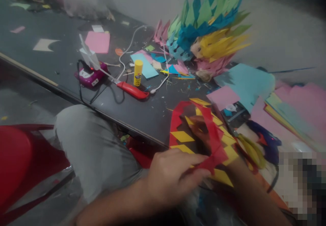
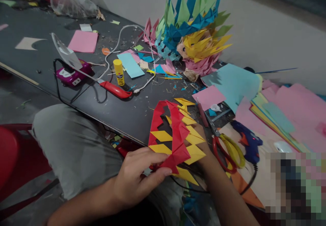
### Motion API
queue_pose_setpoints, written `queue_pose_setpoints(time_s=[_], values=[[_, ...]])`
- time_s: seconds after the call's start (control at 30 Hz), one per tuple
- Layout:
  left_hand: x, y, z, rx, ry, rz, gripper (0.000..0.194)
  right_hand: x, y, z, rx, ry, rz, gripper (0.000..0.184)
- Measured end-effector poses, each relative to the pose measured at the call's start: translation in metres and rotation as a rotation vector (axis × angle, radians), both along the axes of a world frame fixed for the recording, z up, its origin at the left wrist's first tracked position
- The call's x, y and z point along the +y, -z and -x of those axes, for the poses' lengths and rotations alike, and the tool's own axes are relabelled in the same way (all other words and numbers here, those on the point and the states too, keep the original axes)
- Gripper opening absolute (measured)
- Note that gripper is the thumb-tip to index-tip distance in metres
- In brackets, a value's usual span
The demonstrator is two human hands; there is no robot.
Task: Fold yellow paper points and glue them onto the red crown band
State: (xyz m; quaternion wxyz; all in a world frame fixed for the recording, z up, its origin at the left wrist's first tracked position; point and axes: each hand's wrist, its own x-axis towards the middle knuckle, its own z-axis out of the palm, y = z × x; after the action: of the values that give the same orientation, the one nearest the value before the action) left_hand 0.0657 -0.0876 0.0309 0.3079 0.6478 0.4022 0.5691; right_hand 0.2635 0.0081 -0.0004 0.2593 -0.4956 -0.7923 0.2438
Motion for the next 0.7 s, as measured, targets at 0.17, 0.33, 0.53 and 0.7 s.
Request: queue_pose_setpoints(time_s=[0.17,0.33,0.53,0.7], values=[[-0.001,-0.001,0.001,0.015,0.008,0.015,0.026,0.001,-0.011,0.011,-0.005,-0.066,-0.045,0.021],[0.000,-0.001,0.000,0.009,0.012,0.013,0.025,0.009,-0.013,0.020,-0.076,-0.312,-0.088,0.021],[-0.001,-0.001,-0.001,-0.001,0.025,0.013,0.021,0.012,0.005,0.018,-0.205,-0.433,-0.193,0.037],[-0.001,0.000,0.000,0.006,0.025,0.016,0.023,0.011,0.024,0.008,-0.222,-0.410,-0.196,0.044]])
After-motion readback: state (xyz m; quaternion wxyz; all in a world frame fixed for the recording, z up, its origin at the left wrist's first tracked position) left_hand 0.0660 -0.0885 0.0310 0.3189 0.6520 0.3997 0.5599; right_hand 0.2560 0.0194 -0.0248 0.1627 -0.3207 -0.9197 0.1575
